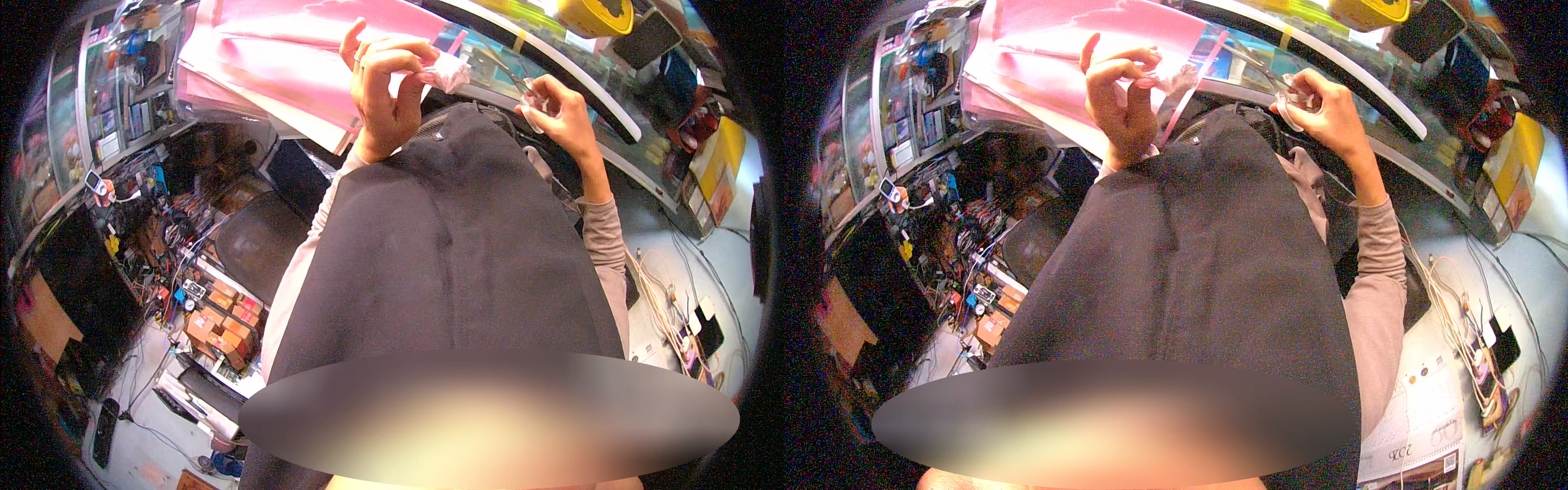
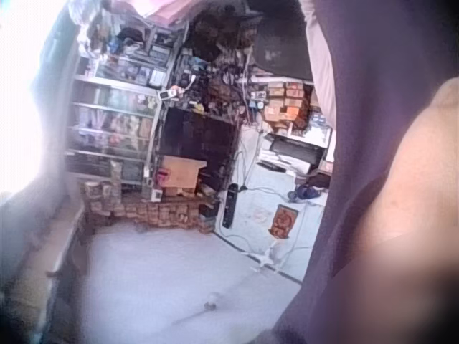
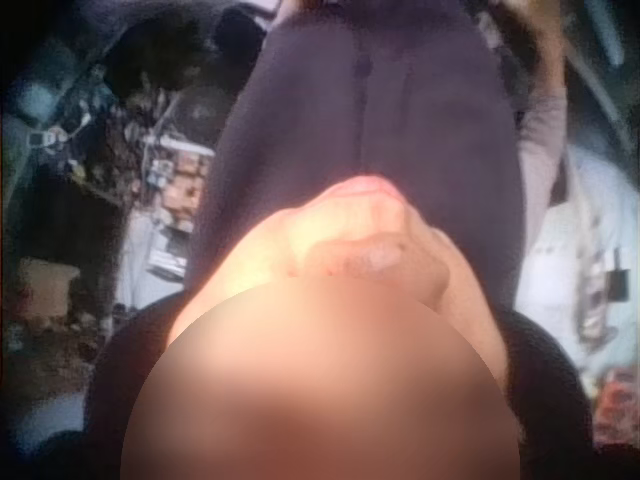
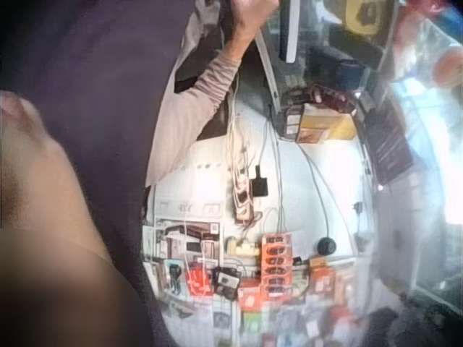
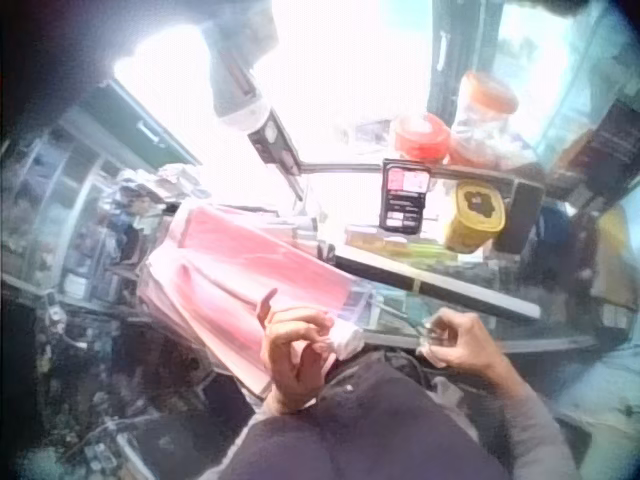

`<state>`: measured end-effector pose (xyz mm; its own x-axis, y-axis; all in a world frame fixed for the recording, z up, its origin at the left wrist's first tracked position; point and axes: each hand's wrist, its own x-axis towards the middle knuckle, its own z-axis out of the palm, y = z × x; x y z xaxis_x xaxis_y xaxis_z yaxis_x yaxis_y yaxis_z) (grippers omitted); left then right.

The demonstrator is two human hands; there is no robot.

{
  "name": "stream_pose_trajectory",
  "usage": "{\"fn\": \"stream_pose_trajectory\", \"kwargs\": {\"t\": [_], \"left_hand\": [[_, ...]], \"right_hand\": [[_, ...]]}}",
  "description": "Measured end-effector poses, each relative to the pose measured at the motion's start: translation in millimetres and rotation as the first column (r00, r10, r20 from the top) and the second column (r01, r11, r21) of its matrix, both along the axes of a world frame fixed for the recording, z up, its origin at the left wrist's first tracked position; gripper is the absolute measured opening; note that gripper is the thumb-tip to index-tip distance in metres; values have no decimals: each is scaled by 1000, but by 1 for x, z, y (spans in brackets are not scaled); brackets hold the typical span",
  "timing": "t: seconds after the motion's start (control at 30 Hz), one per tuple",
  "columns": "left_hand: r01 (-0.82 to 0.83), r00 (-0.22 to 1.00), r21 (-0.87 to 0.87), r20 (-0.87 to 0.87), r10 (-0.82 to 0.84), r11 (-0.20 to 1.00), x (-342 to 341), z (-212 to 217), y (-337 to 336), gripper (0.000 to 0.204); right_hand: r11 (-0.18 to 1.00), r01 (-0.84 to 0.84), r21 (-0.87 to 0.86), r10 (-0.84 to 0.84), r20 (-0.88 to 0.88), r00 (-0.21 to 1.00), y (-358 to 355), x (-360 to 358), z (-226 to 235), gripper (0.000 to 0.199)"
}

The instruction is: The person selects a pink plastic sheet from a stack, unfolds it, and uses scissors to cut a strip along its edge. They continue trimming the sheet and place the cut pieces on the counter.

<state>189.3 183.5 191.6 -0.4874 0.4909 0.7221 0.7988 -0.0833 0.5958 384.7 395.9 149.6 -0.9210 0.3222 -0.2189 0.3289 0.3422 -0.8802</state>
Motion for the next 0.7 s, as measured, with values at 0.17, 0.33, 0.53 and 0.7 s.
{"fn": "stream_pose_trajectory", "kwargs": {"t": [0.17,0.33,0.53,0.7], "left_hand": [[-8,988,63,155,-2,998,2,17,0,17],[-27,998,28,51,26,999,4,19,-6,2],[-96,993,-196,45,107,976,22,27,-28,10],[-290,956,-361,-76,282,886,38,46,-51,32]], "right_hand": [[875,-90,-475,-56,-283,957,-23,-22,16,36],[534,-200,-822,-13,-244,970,-39,-75,21,46],[123,-177,-977,-42,-183,982,-87,-117,4,41],[48,-130,-990,47,-128,991,-104,-129,5,26]]}}
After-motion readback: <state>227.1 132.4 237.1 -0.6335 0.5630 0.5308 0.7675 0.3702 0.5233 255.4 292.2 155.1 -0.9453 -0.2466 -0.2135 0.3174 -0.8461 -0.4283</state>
